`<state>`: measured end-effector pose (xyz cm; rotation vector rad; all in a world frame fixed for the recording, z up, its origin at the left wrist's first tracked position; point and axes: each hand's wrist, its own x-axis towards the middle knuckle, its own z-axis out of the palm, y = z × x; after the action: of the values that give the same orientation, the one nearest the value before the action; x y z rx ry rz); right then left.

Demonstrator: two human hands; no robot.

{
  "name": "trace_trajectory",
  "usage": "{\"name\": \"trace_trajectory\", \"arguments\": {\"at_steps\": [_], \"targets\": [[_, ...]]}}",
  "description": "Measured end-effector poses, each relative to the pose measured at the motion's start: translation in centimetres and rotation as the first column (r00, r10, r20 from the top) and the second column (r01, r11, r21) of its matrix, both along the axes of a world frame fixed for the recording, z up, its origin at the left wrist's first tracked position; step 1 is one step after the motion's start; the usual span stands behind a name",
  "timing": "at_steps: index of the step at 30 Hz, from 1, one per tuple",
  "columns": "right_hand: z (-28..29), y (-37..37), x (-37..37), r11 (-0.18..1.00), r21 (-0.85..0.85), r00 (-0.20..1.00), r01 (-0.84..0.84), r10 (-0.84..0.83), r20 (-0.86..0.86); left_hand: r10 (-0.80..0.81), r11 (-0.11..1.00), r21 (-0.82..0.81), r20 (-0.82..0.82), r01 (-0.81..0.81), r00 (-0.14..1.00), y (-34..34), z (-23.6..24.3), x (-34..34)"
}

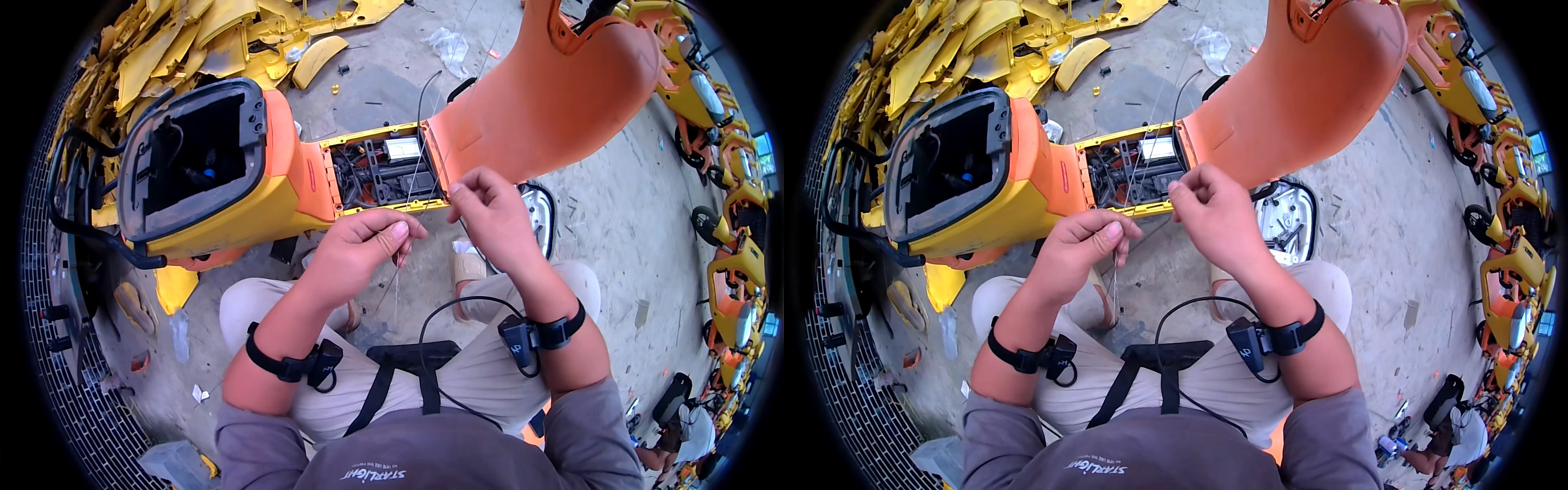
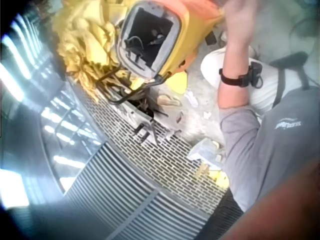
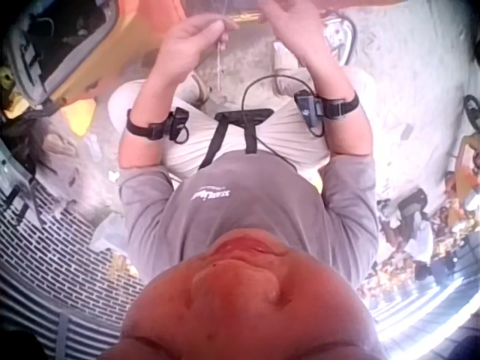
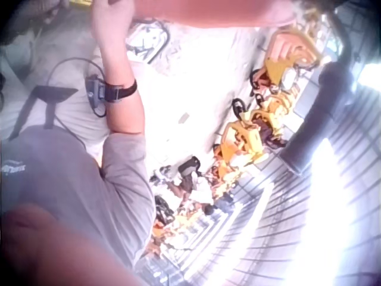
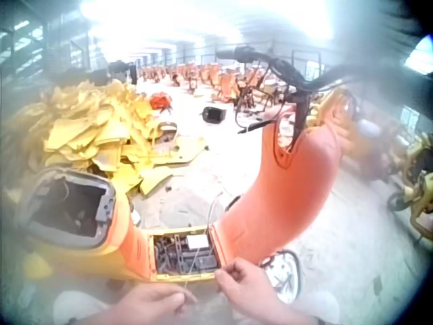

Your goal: The person repairs an electric scooter by holding, twisting, and connecting thin wires in the open compartment by hand.

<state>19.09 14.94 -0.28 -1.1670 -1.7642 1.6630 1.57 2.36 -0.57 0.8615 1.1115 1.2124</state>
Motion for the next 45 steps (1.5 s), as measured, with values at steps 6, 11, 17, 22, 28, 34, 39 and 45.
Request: {"name": "trace_trajectory", "arguments": {"at_steps": [6,11,17,22,28,34,39,45], "targets": [[-2.0,-0.7,-1.1,0.983,-0.057,0.96,-0.173,0.156,-0.231,0.025,1.0,-0.011,-0.032,-0.026,0.999,0.0,-0.7,-0.3],[0.1,-0.6,-1.1,0.905,-0.387,0.86,-0.175,-0.051,-0.508,0.079,0.997,-0.018,-0.088,-0.081,0.993,-0.4,-0.4,-0.6],[0.7,-0.6,-1.0,0.875,-0.429,0.802,-0.226,-0.083,-0.592,0.114,0.993,-0.007,-0.121,-0.116,0.986,-0.7,-0.1,-1.0],[0.6,-0.7,-0.7,0.884,-0.405,0.792,-0.234,-0.069,-0.607,0.093,0.996,0.022,-0.138,-0.091,0.986,-0.4,-0.3,-0.5],[0.9,-0.8,-0.3,0.904,-0.361,0.796,-0.229,-0.039,-0.603,0.107,0.994,0.042,-0.193,-0.101,0.975,-0.2,-0.6,-0.3],[0.1,-0.7,-0.2,0.936,-0.274,0.775,-0.221,-0.003,-0.632,0.011,1.0,0.023,-0.267,-0.005,0.964,0.0,-0.6,-0.2],[-2.3,-0.5,-0.4,0.992,0.112,0.975,0.058,-0.032,-0.222,-0.002,1.0,0.023,-0.286,0.008,0.958,-0.1,-0.6,0.1],[-3.9,-0.8,-0.7,0.993,0.053,0.911,0.107,-0.077,-0.406,0.08,0.996,0.078,-0.411,-0.053,0.908,-0.1,-1.0,0.4]]}}
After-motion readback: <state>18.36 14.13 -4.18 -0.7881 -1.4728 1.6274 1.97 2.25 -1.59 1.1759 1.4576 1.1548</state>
